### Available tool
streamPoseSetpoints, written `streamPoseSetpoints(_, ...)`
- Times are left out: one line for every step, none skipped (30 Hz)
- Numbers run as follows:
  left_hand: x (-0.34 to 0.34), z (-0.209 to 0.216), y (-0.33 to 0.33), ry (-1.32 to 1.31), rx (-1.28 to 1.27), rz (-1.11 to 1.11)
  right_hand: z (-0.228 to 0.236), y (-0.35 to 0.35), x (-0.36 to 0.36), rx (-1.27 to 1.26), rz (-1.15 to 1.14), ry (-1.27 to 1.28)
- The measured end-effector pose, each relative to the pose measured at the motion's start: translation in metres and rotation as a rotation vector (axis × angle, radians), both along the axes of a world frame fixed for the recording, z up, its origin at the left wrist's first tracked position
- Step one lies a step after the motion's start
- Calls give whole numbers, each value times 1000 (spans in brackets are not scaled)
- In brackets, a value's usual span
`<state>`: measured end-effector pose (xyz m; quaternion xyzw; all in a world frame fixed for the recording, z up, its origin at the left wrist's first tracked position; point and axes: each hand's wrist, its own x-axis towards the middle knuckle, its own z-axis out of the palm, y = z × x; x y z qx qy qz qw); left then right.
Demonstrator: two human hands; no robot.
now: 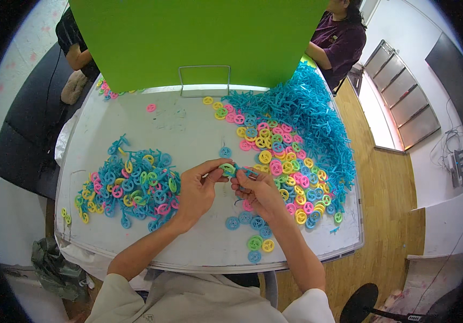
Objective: Assembling colorful plastic gears by snapping them together on a table.
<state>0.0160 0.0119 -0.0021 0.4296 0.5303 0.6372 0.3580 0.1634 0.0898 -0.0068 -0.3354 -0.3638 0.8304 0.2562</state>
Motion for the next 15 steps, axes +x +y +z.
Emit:
streamPoseSetpoints(1, -1, 0, 39, -4, 9, 0, -1, -1, 45, -37, -28)
streamPoseSetpoints(2, -1, 0, 40, -4, 9, -1, -2, -3, 90, -74, -56)
streamPoseSetpoints(4, 0, 0, 83, 25, 67, -1, -3, -4, 90, -73, -55)
streamPoseSetpoints(5, 0, -1, 126, 53, 125, -1, -5, -6, 328, -136, -149)
streamPoseSetpoints(4, 0, -1, 126, 53, 126, -1, -7, -8, 567, -199, -242)
streamPoseSetpoints(2, -2, 0, 99, 9, 81, 1, -9, -10, 567, -200, -241)
streamPoseSetpoints(0, -4, 0, 72, -36, 35, 2, -10, -11, 692, -228, -306)
streamPoseSetpoints(-2, -6, 2, 73, -36, 33, 3, -11, -11, 817, -257, -370)
streamPoseSetpoints(-4, -7, 3, 68, -7, 29, 5, -10, -10, 817, -260, -371)
streamPoseSetpoints(-5, -8, 5, 63, 24, 20, 6, -7, -8, 836, -216, -363)
streamPoseSetpoints(-5, -6, 6, 65, 26, 12, 7, -5, -5, 855, -173, -355)
streamPoseSetpoints(-4, -3, 7, 62, -16, -15, 9, -3, 0, 855, -183, -358)
streamPoseSetpoints(-3, 0, 7, 60, -59, -42, 9, -1, 5, 821, -160, -390)
streamPoseSetpoints(1, 4, 8, 60, -58, -51, 8, 0, 8, 786, -139, -422)
streamPoseSetpoints(6, 10, 9, 107, -31, -48, 7, 0, 10, 785, -148, -426)
